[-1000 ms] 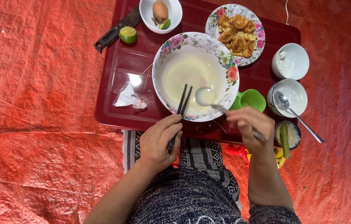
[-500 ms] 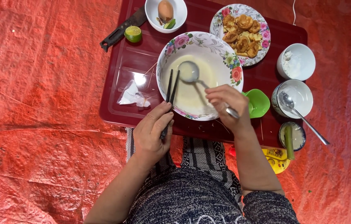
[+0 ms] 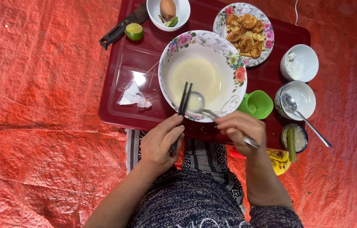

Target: The person stirs a pale liquid in a floral bowl with a ladle and chopsticks, then adds a white powder from a small bowl and continues stirring to combine the ingredients.

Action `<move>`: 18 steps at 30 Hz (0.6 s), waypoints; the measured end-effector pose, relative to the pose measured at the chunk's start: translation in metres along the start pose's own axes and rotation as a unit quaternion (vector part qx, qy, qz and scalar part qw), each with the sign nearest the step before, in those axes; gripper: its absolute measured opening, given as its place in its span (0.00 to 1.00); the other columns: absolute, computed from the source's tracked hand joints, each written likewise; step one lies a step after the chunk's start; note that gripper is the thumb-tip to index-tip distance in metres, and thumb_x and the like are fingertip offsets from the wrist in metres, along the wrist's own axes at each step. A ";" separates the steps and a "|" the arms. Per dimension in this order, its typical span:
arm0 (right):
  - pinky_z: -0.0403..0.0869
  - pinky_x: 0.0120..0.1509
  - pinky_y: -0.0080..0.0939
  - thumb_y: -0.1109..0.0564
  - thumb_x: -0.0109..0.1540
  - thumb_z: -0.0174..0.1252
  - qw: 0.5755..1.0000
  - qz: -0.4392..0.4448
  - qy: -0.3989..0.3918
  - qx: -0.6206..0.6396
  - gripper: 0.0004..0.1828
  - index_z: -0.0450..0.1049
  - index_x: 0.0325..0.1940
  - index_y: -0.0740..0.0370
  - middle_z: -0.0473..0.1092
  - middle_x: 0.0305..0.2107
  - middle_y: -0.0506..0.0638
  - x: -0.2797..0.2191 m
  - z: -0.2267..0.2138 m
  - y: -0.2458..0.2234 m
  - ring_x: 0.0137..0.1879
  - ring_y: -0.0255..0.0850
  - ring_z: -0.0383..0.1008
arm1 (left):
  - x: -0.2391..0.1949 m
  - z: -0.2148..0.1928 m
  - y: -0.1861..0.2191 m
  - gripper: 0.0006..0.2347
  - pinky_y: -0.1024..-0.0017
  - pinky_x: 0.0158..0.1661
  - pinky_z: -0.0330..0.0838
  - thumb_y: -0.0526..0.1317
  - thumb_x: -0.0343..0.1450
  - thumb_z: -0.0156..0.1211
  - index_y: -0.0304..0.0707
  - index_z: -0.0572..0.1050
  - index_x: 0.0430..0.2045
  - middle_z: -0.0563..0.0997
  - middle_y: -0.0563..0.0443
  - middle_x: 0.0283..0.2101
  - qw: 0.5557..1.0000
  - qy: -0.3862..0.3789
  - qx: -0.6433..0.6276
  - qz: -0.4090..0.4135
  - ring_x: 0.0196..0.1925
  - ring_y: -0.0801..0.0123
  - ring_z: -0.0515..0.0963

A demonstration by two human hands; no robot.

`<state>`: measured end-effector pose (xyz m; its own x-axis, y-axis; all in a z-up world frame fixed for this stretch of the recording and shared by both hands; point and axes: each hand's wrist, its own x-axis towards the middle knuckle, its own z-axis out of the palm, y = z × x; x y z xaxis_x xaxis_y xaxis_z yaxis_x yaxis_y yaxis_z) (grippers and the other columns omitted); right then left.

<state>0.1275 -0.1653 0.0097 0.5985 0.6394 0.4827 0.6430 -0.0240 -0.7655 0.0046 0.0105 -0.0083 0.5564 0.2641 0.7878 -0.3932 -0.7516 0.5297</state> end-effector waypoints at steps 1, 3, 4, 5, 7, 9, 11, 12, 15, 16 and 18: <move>0.69 0.21 0.32 0.43 0.60 0.45 1.000 -0.001 0.001 0.000 0.25 0.73 0.22 0.65 0.72 0.22 0.58 0.005 0.007 0.002 0.18 0.37 0.68 | 0.002 -0.001 -0.001 0.04 0.66 0.32 0.75 0.30 0.63 0.54 0.32 0.73 0.29 0.77 0.41 0.37 1.000 -0.001 0.000 0.001 0.38 0.51 0.79; 0.71 0.27 0.38 0.50 0.59 0.50 1.000 -0.007 -0.016 0.010 0.18 0.74 0.24 0.66 0.72 0.25 0.58 0.015 0.020 0.006 0.23 0.44 0.72 | 0.005 -0.003 -0.004 0.04 0.65 0.33 0.74 0.30 0.64 0.54 0.31 0.73 0.29 0.77 0.39 0.38 1.000 0.007 0.017 0.020 0.38 0.50 0.79; 0.71 0.27 0.38 0.50 0.59 0.50 1.000 -0.009 -0.016 0.010 0.18 0.74 0.24 0.66 0.72 0.25 0.58 0.019 0.021 0.013 0.23 0.44 0.72 | 0.007 -0.004 -0.005 0.04 0.65 0.33 0.74 0.30 0.64 0.54 0.31 0.73 0.29 0.77 0.39 0.38 1.000 0.008 0.018 0.021 0.38 0.50 0.79; 0.71 0.29 0.38 0.52 0.59 0.51 1.000 -0.017 -0.017 0.001 0.15 0.74 0.25 0.67 0.72 0.26 0.58 0.022 0.023 0.020 0.24 0.44 0.72 | 0.008 -0.006 -0.006 0.04 0.65 0.33 0.74 0.30 0.64 0.54 0.30 0.72 0.29 0.77 0.39 0.38 0.999 0.014 0.017 0.023 0.38 0.49 0.79; 0.71 0.31 0.38 0.55 0.58 0.52 0.999 -0.025 -0.020 -0.007 0.12 0.74 0.27 0.67 0.72 0.28 0.57 0.029 0.021 0.024 0.26 0.44 0.72 | 0.009 -0.010 -0.007 0.04 0.65 0.33 0.74 0.29 0.64 0.53 0.30 0.72 0.29 0.77 0.38 0.38 0.999 0.020 0.019 0.024 0.39 0.48 0.79; 0.71 0.33 0.39 0.58 0.58 0.54 0.996 -0.024 -0.008 -0.087 0.08 0.74 0.28 0.66 0.72 0.29 0.56 0.036 0.014 0.018 0.29 0.47 0.72 | 0.008 -0.013 -0.007 0.05 0.64 0.34 0.74 0.29 0.64 0.54 0.30 0.73 0.30 0.77 0.38 0.38 0.999 0.024 0.021 0.017 0.39 0.48 0.79; 0.71 0.34 0.38 0.60 0.57 0.55 0.992 -0.020 -0.006 -0.126 0.06 0.74 0.28 0.65 0.72 0.29 0.55 0.033 0.005 0.012 0.29 0.46 0.72 | 0.005 -0.013 -0.009 0.05 0.64 0.33 0.74 0.29 0.64 0.54 0.30 0.73 0.30 0.77 0.38 0.38 0.999 0.026 0.018 0.011 0.39 0.48 0.79; 0.72 0.34 0.37 0.61 0.57 0.56 0.986 -0.017 -0.004 -0.165 0.05 0.73 0.28 0.65 0.72 0.28 0.54 0.032 -0.001 0.009 0.29 0.45 0.72 | 0.004 -0.012 -0.009 0.05 0.64 0.33 0.74 0.29 0.64 0.54 0.30 0.73 0.30 0.77 0.38 0.38 0.999 0.028 0.014 0.006 0.39 0.48 0.79; 0.72 0.33 0.37 0.65 0.56 0.55 0.975 -0.062 -0.017 -0.213 0.03 0.73 0.29 0.67 0.71 0.29 0.54 0.037 -0.012 -0.017 0.28 0.46 0.71 | 0.005 -0.013 -0.008 0.05 0.64 0.33 0.74 0.29 0.64 0.53 0.29 0.73 0.30 0.77 0.38 0.38 0.999 0.032 0.000 0.004 0.39 0.47 0.79; 0.72 0.33 0.37 0.65 0.56 0.55 0.975 -0.062 -0.018 -0.214 0.03 0.73 0.29 0.67 0.71 0.29 0.54 0.037 -0.014 -0.024 0.28 0.46 0.71 | 0.005 -0.012 -0.008 0.05 0.64 0.33 0.74 0.29 0.64 0.53 0.29 0.73 0.30 0.77 0.38 0.38 0.999 0.033 -0.001 0.003 0.39 0.47 0.79; 0.72 0.34 0.36 0.65 0.54 0.56 0.958 -0.113 -0.008 -0.264 0.03 0.75 0.31 0.64 0.72 0.31 0.51 0.036 -0.019 -0.037 0.29 0.43 0.72 | 0.006 -0.012 -0.006 0.05 0.63 0.33 0.74 0.28 0.64 0.54 0.28 0.73 0.30 0.77 0.37 0.38 1.000 0.029 -0.007 0.000 0.39 0.47 0.78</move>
<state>0.1346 -0.1556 0.0632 0.4117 0.6854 0.6006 0.9095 -0.2672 -0.3185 0.0014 0.0238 -0.0029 0.5131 0.2998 0.8043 -0.4039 -0.7425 0.5344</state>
